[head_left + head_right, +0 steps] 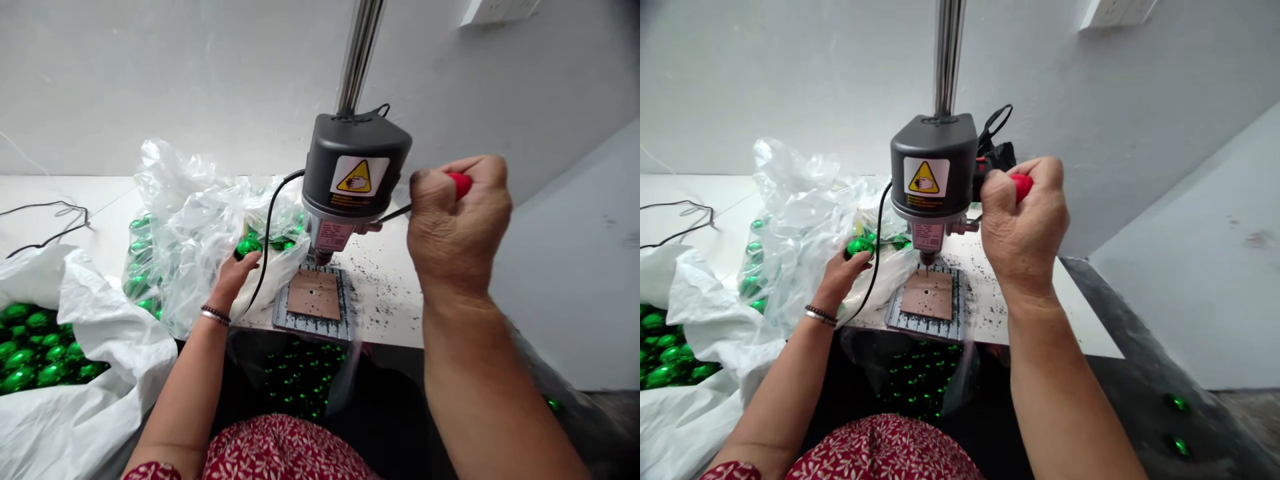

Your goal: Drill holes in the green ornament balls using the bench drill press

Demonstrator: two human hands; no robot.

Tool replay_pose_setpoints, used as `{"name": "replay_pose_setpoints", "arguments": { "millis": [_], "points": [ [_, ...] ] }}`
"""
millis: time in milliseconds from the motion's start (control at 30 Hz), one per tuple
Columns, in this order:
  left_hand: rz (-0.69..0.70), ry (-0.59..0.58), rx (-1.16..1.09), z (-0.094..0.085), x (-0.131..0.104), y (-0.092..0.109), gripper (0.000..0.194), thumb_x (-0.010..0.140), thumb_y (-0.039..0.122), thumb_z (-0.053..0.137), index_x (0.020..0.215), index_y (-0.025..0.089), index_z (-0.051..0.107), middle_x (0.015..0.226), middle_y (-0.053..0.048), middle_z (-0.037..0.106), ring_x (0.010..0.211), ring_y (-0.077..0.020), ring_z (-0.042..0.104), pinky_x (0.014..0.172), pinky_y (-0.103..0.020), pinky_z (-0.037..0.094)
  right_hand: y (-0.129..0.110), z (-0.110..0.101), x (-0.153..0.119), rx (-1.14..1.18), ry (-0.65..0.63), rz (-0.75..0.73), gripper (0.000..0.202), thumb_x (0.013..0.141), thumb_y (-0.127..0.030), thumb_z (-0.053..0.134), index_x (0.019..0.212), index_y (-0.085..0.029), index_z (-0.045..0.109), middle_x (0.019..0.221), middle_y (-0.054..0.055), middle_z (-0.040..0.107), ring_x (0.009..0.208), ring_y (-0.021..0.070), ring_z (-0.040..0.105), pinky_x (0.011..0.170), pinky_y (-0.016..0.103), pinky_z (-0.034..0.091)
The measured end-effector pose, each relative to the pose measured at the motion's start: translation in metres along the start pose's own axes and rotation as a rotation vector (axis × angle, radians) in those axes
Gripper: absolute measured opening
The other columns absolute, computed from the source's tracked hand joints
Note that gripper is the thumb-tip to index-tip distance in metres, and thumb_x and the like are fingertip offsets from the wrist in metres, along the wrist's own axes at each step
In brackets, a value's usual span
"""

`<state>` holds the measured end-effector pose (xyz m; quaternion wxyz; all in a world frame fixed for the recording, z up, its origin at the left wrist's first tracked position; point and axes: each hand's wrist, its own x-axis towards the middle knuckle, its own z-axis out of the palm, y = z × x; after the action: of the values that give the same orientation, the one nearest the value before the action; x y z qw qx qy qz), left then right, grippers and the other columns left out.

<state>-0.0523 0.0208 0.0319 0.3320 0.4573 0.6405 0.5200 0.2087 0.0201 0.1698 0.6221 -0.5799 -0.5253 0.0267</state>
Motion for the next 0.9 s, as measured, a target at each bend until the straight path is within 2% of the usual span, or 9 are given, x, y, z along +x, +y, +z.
{"name": "replay_pose_setpoints", "arguments": {
  "millis": [100,167,233,333,467,600,700,800,900],
  "points": [
    [0.105,-0.099,0.000,-0.008,-0.022,0.009,0.065,0.074,0.044,0.075,0.131,0.019,0.056,0.089,0.002,0.066,0.073,-0.0160,0.065,0.075,-0.032,0.059,0.006,0.001,0.000,0.004,0.005,-0.048,0.017,0.090,-0.024,0.060,0.082,-0.016,0.047,0.073,-0.005,0.045,0.067,0.0051,0.038,0.068,0.021,0.035],
    [0.116,-0.201,0.008,-0.007,-0.034,0.012,0.072,0.075,0.046,0.075,0.137,0.022,0.046,0.085,0.004,0.063,0.070,-0.0144,0.062,0.072,-0.031,0.057,0.009,0.002,-0.001,0.008,0.005,-0.073,0.018,0.091,-0.026,0.059,0.083,-0.016,0.047,0.073,-0.005,0.044,0.067,0.0046,0.036,0.067,0.021,0.034],
    [0.114,-0.334,0.031,-0.001,-0.043,0.013,0.070,0.076,0.045,0.075,0.135,0.023,0.044,0.084,0.004,0.062,0.070,-0.0138,0.060,0.072,-0.030,0.055,0.009,0.002,-0.001,0.020,0.005,-0.089,0.019,0.091,-0.025,0.060,0.082,-0.016,0.047,0.072,-0.006,0.043,0.067,0.0039,0.035,0.067,0.020,0.032],
    [0.169,-0.473,0.109,0.015,-0.051,0.014,0.057,0.078,0.041,0.074,0.128,0.022,0.053,0.096,-0.001,0.066,0.086,-0.0171,0.063,0.084,-0.033,0.054,0.005,0.001,-0.001,0.040,-0.009,-0.058,0.019,0.091,-0.023,0.062,0.081,-0.016,0.046,0.071,-0.007,0.042,0.067,0.0030,0.035,0.066,0.019,0.031],
    [0.195,-0.497,0.268,0.038,-0.056,0.009,0.049,0.077,0.035,0.073,0.123,0.021,0.062,0.119,-0.007,0.071,0.111,-0.0257,0.065,0.103,-0.041,0.051,0.000,-0.001,0.000,0.033,-0.040,-0.009,0.020,0.092,-0.019,0.060,0.081,-0.016,0.043,0.069,-0.008,0.038,0.066,0.0030,0.034,0.068,0.019,0.031],
    [0.131,-0.488,0.366,0.050,-0.053,-0.004,0.055,0.077,0.035,0.074,0.127,0.018,0.059,0.119,-0.009,0.073,0.107,-0.0261,0.068,0.099,-0.041,0.052,-0.003,-0.002,0.000,0.065,-0.059,-0.042,0.022,0.093,-0.018,0.060,0.081,-0.017,0.041,0.069,-0.009,0.038,0.066,0.0028,0.033,0.069,0.019,0.032],
    [0.094,-0.462,0.394,0.055,-0.049,-0.013,0.062,0.076,0.038,0.077,0.131,0.018,0.055,0.117,-0.009,0.074,0.100,-0.0246,0.070,0.093,-0.039,0.054,-0.006,-0.003,-0.001,0.052,-0.071,-0.014,0.025,0.092,-0.017,0.063,0.080,-0.017,0.040,0.069,-0.009,0.037,0.066,0.0020,0.033,0.069,0.019,0.032],
    [0.097,-0.448,0.459,0.057,-0.047,-0.014,0.061,0.075,0.037,0.078,0.130,0.019,0.058,0.116,-0.008,0.075,0.099,-0.0250,0.071,0.093,-0.039,0.055,-0.007,-0.004,0.000,0.035,-0.088,0.009,0.024,0.091,-0.018,0.063,0.081,-0.016,0.041,0.072,-0.009,0.037,0.067,0.0010,0.032,0.070,0.018,0.032],
    [0.140,-0.448,0.505,0.061,-0.047,-0.008,0.052,0.078,0.035,0.076,0.126,0.020,0.064,0.115,-0.007,0.076,0.103,-0.0257,0.071,0.095,-0.038,0.055,-0.003,-0.004,0.000,0.050,-0.123,0.008,0.020,0.094,-0.023,0.060,0.086,-0.015,0.043,0.075,-0.009,0.036,0.068,0.0000,0.032,0.077,0.017,0.037]
  ]
}}
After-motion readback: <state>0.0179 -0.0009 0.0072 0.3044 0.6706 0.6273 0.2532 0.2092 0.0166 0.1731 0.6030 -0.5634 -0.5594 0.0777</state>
